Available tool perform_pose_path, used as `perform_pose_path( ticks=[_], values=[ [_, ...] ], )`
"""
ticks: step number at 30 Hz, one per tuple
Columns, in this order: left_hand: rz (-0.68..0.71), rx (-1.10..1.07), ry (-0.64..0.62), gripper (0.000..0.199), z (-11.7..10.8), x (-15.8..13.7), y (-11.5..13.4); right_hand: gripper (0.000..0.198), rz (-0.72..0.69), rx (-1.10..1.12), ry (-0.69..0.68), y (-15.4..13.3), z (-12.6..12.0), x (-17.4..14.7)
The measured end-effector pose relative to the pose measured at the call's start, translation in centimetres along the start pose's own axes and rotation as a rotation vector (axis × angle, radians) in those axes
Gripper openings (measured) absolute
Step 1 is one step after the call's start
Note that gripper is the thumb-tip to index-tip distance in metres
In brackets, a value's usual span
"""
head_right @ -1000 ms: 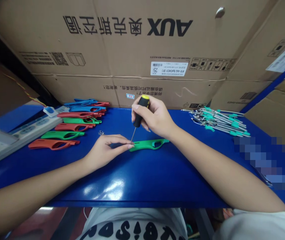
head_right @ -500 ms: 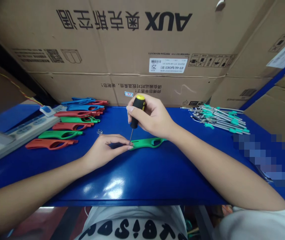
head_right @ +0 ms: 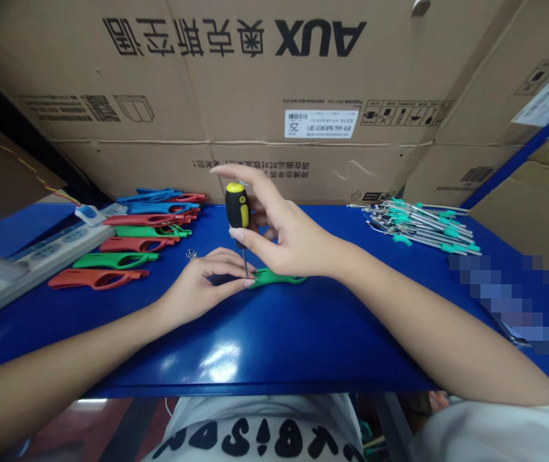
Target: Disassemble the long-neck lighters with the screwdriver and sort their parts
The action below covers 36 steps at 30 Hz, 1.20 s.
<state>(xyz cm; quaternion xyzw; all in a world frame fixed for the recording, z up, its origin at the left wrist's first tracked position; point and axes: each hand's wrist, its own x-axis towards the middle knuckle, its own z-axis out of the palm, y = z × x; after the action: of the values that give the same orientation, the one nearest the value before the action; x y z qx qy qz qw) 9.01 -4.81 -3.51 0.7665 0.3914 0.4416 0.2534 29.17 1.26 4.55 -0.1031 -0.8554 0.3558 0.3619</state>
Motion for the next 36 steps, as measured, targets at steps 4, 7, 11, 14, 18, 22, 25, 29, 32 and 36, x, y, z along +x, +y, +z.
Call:
perform_pose_path(
  ticks=[4,7,11,14,18,22,25,29,32,36],
  values=[
    [-0.026,-0.022,0.000,0.007,-0.1,0.0,0.0,0.059,-0.051,-0.107,0.061,0.4,0.6,-0.3],
    [-0.052,-0.040,0.002,0.023,-0.2,0.0,0.0,0.059,-0.055,-0.132,0.105,0.7,1.0,-0.4],
    [-0.066,0.010,0.027,0.033,-0.1,-0.1,-0.1,0.058,-0.043,-0.172,0.155,0.9,1.0,-0.4],
    [-0.102,0.027,0.038,0.024,-0.1,-0.2,-0.4,0.057,-0.025,-0.181,0.185,1.0,0.9,-0.3],
    [-0.143,0.000,0.050,0.018,-0.1,-0.1,-0.7,0.056,-0.015,-0.171,0.198,1.2,0.9,-0.3],
    [-0.149,-0.015,0.056,0.009,0.0,-0.2,-0.7,0.054,0.002,-0.144,0.208,1.1,0.9,-0.3],
    [-0.133,-0.023,0.062,0.006,0.0,-0.2,-0.7,0.055,0.015,-0.122,0.214,1.0,1.0,-0.3],
    [-0.113,-0.025,0.058,0.004,0.1,-0.3,-0.7,0.056,0.019,-0.113,0.198,0.8,1.0,-0.3],
    [-0.102,-0.038,0.042,0.010,0.1,-0.2,-0.7,0.056,0.013,-0.132,0.185,0.8,0.9,-0.4],
    [-0.141,0.016,-0.037,0.047,0.2,-0.3,-0.7,0.056,-0.015,-0.179,0.197,1.2,0.8,-0.4]
  ],
)
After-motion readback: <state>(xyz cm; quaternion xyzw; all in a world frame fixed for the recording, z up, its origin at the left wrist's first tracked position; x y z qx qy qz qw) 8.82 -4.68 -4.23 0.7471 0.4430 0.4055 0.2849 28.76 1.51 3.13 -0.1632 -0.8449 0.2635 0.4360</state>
